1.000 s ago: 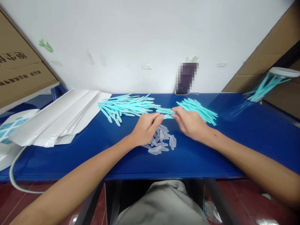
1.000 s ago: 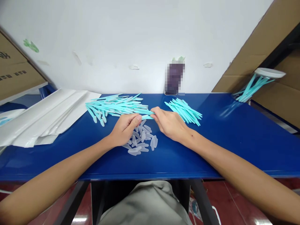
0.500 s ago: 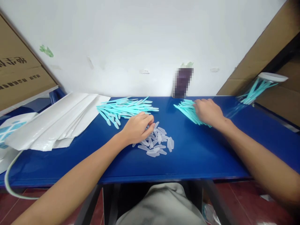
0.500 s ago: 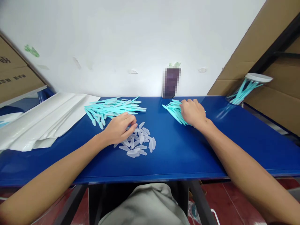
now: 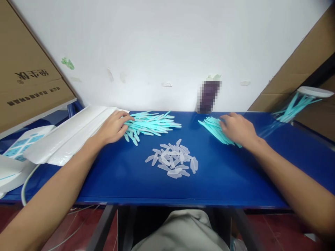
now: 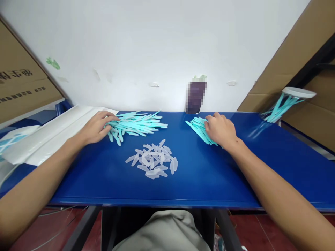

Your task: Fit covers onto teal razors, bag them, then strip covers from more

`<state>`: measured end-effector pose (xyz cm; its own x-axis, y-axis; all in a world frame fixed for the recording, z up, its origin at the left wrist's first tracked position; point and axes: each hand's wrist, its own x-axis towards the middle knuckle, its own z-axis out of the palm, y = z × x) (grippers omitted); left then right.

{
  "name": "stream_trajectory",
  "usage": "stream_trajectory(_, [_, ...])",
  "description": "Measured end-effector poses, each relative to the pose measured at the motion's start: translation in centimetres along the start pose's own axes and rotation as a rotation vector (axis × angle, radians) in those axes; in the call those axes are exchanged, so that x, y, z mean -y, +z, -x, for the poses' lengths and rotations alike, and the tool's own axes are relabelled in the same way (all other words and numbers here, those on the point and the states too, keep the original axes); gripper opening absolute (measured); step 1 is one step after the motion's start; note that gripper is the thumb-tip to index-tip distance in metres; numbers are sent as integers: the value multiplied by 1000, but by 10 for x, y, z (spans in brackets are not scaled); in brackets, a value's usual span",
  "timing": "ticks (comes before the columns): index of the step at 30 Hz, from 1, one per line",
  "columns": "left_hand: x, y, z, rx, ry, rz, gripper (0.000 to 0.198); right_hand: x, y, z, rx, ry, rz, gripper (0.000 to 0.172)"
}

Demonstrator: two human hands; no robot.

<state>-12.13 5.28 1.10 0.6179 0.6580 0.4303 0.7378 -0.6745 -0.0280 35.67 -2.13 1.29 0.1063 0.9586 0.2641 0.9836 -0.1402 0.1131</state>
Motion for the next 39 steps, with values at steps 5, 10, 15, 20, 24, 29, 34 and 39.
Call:
stream_trajectory(5, [4,-15,9,206,-59,-10,48,17,-9,11,-127,-231,-214,43])
stream_trajectory(10, [-6,-18,12,331,-50,82,41,51,-15,37,-96,-485,-389,40])
stream_trajectory(15, [-12,-14,6,325,-18,175,36,68,-14,53,-74,-612,-509,36])
stream_trajectory(20, [-17,-3,-5,323,3,220,42,65,-10,49,-57,-627,-518,34])
stream_trajectory(24, [-15,5,-6,347,-80,251,44,63,-10,46,-74,-620,-532,33])
stream_trajectory(29, [-18,11,-2,312,-46,192,39,64,-11,47,-63,-657,-544,33])
stream_trajectory(34, [-29,20,-1,89,11,95,35,63,-10,48,-96,-691,-570,31])
stream_trajectory(39, [-31,9,-7,-565,-58,146,35,63,-9,48,-212,-757,-645,27])
